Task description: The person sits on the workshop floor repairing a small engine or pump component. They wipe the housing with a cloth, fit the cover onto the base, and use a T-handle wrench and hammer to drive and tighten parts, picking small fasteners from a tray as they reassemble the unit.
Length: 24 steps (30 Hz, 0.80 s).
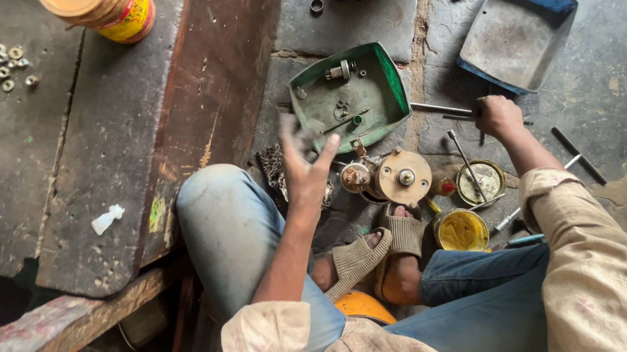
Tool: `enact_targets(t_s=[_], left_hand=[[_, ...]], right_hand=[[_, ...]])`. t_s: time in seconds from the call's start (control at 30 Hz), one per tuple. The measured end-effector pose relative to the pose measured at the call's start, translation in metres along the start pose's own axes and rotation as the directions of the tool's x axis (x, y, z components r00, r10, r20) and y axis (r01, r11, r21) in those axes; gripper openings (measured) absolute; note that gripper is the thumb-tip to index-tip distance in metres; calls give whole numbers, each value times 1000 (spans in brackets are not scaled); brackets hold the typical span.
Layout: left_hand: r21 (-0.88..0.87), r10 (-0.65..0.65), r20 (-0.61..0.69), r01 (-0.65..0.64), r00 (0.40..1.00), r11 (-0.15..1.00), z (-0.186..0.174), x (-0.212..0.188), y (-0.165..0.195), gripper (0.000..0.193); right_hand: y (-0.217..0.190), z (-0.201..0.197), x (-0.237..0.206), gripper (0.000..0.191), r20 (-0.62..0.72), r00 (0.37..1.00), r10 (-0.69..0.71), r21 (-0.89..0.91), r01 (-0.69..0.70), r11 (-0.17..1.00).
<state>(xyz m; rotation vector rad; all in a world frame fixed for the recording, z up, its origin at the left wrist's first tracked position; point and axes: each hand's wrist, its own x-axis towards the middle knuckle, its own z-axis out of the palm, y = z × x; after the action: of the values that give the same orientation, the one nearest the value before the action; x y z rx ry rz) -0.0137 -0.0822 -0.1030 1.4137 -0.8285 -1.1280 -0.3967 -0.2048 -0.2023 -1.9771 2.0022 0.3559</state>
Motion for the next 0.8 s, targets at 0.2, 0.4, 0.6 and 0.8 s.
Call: enact_targets(t_s=[0.2, 0.4, 0.6, 0.8], left_hand=[[113, -51, 203, 28, 978, 993, 15, -2, 14, 40], [281, -17, 183, -35, 983, 959, 17, -13, 18, 15], [318, 105, 268, -191, 958, 929, 20, -18, 7, 13], [362, 88, 267, -185, 959, 914, 24, -20, 6, 28]], right_hand=[[-21, -4, 34, 19, -3, 999, 35, 36, -35, 999], [-93, 1, 107, 20, -235, 916, -325, 225, 377, 898], [-168, 41, 157, 46, -357, 743, -566, 136, 641, 755], [-167, 54, 151, 38, -291, 728, -621, 30, 656, 754]])
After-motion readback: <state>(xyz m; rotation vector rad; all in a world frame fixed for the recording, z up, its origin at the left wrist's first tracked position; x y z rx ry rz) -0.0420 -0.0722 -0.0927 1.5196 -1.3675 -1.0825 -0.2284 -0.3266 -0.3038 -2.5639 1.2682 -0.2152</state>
